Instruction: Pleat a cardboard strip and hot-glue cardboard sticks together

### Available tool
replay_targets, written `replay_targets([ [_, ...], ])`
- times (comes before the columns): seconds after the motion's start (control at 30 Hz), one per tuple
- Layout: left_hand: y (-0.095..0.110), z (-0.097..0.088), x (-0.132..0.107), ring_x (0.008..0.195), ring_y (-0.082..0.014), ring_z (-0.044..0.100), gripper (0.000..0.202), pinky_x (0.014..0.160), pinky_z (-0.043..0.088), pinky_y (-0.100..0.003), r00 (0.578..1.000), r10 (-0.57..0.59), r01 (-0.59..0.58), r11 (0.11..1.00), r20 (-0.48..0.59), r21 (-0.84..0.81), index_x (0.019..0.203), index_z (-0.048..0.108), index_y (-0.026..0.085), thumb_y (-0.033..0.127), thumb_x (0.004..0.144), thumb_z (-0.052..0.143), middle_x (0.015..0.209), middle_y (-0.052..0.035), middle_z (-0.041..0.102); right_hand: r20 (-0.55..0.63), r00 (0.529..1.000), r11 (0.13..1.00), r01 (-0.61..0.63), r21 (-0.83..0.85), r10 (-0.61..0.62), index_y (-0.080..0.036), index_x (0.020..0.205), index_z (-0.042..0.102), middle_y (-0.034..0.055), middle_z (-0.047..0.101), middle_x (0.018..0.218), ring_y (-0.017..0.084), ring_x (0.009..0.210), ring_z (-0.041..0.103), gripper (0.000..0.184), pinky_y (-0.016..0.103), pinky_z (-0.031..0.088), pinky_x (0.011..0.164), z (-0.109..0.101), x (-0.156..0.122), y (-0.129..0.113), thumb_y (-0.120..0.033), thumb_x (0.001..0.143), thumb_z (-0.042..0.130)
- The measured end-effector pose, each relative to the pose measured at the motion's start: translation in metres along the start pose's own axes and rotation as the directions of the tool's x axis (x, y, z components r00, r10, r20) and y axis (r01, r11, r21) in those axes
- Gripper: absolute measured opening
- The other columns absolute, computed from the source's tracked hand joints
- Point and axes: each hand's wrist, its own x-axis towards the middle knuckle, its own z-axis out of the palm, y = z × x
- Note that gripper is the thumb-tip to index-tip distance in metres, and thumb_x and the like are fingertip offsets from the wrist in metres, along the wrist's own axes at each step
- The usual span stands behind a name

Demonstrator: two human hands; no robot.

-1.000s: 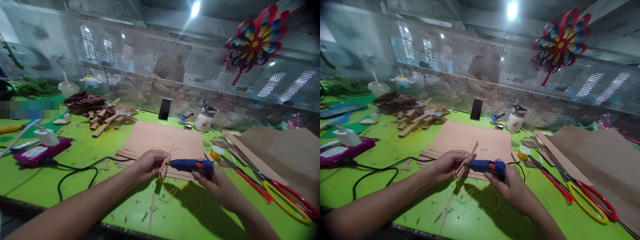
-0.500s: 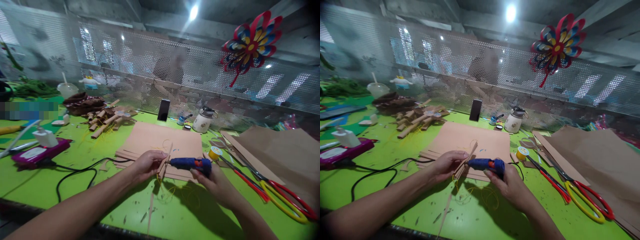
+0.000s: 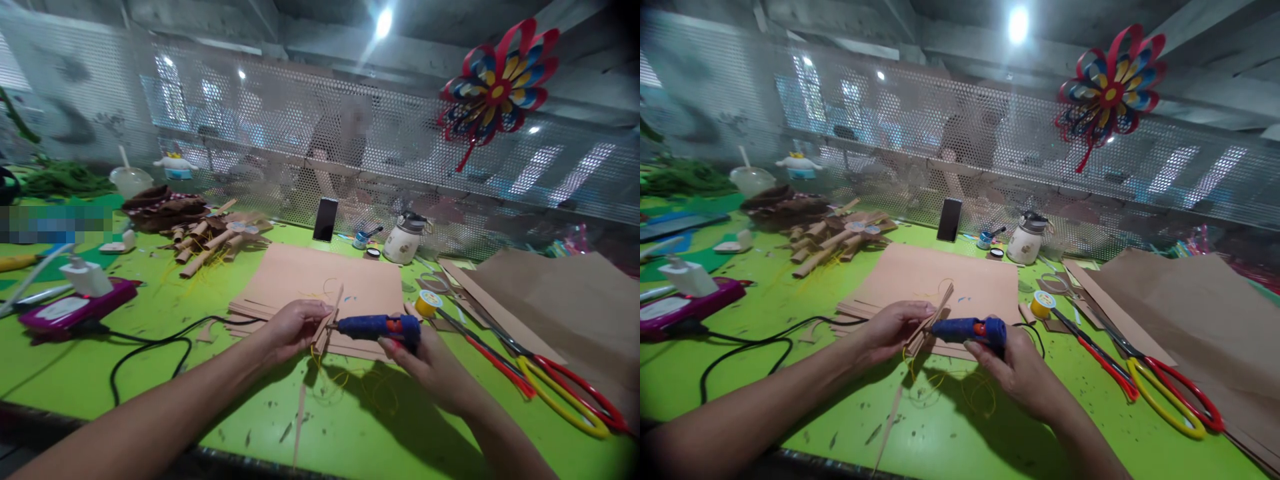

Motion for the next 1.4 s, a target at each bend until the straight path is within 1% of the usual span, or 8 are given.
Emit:
replay_targets([
  [0.17,-0.0008,-0.0007,0.0003,0.049,-0.0107,0.054,0.017,0.048,0.042,-0.021,1.000,-0.007,0.007,1.000,0.004,0.009,0.083,0.066,0.005,0.014,0.069,0.067,0.062,-0.0062,0.060,-0.025,1.000,1.000,-0.005,0.001,0.005,-0.016,0.079,0.055,0.0011,0.048,0.066,0.014,0.061,0.044,0.030,0.024,0.039,0.056,-0.0004,0.0004,-0.0004,-0.043,0.090,0.048],
  [0.43,-0.0012,-0.0011,0.0011,0.051,-0.0113,0.054,0.020,0.050,0.042,-0.022,1.000,-0.014,0.014,1.000,0.013,0.014,0.085,0.066,0.004,0.014,0.067,0.067,0.063,-0.0069,0.061,-0.029,1.000,0.999,-0.004,0.052,0.005,-0.017,0.076,0.051,0.0006,0.046,0.067,0.014,0.061,0.044,0.031,0.024,0.038,0.055,0.0010,0.0024,-0.0005,-0.044,0.090,0.047],
  [0.57,-0.0003,-0.0001,0.0004,0.051,-0.0114,0.054,0.019,0.051,0.043,-0.023,1.000,-0.022,0.022,1.000,0.015,0.009,0.085,0.065,0.005,0.013,0.068,0.066,0.065,-0.0064,0.060,0.008,1.000,0.998,-0.004,0.069,0.003,-0.017,0.077,0.051,0.0000,0.045,0.066,0.013,0.060,0.044,0.032,0.024,0.036,0.055,0.0023,0.0022,0.0015,-0.045,0.091,0.046],
  [0.77,-0.0016,-0.0023,0.0018,0.052,-0.0113,0.053,0.013,0.050,0.042,-0.024,0.999,-0.020,0.020,1.000,0.030,0.007,0.079,0.064,0.007,0.015,0.069,0.067,0.063,-0.0059,0.059,-0.008,1.000,0.999,0.011,0.047,-0.011,-0.017,0.077,0.052,0.0003,0.048,0.066,0.013,0.060,0.044,0.030,0.025,0.036,0.055,0.0029,0.0032,0.0025,-0.043,0.091,0.047],
  [0.97,-0.0008,-0.0021,-0.0003,0.046,-0.0086,0.047,0.007,0.046,0.037,-0.022,0.992,0.005,-0.006,1.000,0.126,0.012,0.069,0.062,0.009,0.015,0.070,0.066,0.054,-0.0018,0.052,0.023,1.000,0.997,-0.008,0.081,0.006,-0.017,0.074,0.051,-0.0006,0.046,0.064,0.013,0.059,0.044,0.034,0.025,0.035,0.055,0.0012,0.0043,0.0004,-0.046,0.091,0.045],
  [1.13,0.0006,-0.0021,-0.0011,0.053,-0.0114,0.055,0.011,0.052,0.046,-0.024,0.998,-0.005,0.002,0.999,0.065,0.048,0.078,0.065,0.007,0.014,0.070,0.066,0.067,-0.0069,0.061,0.059,0.998,0.997,-0.008,0.082,0.004,-0.017,0.075,0.052,-0.0007,0.046,0.065,0.013,0.060,0.043,0.036,0.025,0.034,0.055,0.0010,0.0021,-0.0019,-0.048,0.090,0.044],
  [1.27,0.0003,-0.0045,0.0014,0.055,-0.0126,0.057,0.015,0.053,0.047,-0.024,1.000,-0.015,0.014,0.999,0.025,0.036,0.084,0.065,0.006,0.013,0.071,0.065,0.072,-0.0091,0.064,0.074,0.997,0.997,-0.027,0.067,0.022,-0.017,0.073,0.050,-0.0012,0.042,0.064,0.013,0.059,0.040,0.039,0.025,0.031,0.054,0.0009,0.0015,-0.0035,-0.052,0.089,0.043],
  [1.4,-0.0002,-0.0068,0.0038,0.056,-0.0132,0.058,0.016,0.052,0.048,-0.024,0.999,-0.007,0.006,1.000,0.034,0.026,0.085,0.066,0.005,0.012,0.071,0.065,0.073,-0.0097,0.065,0.088,0.995,0.995,-0.059,0.084,0.052,-0.017,0.074,0.049,-0.0010,0.042,0.066,0.013,0.060,0.040,0.040,0.026,0.031,0.054,0.0029,-0.0005,-0.0024,-0.054,0.088,0.044],
])
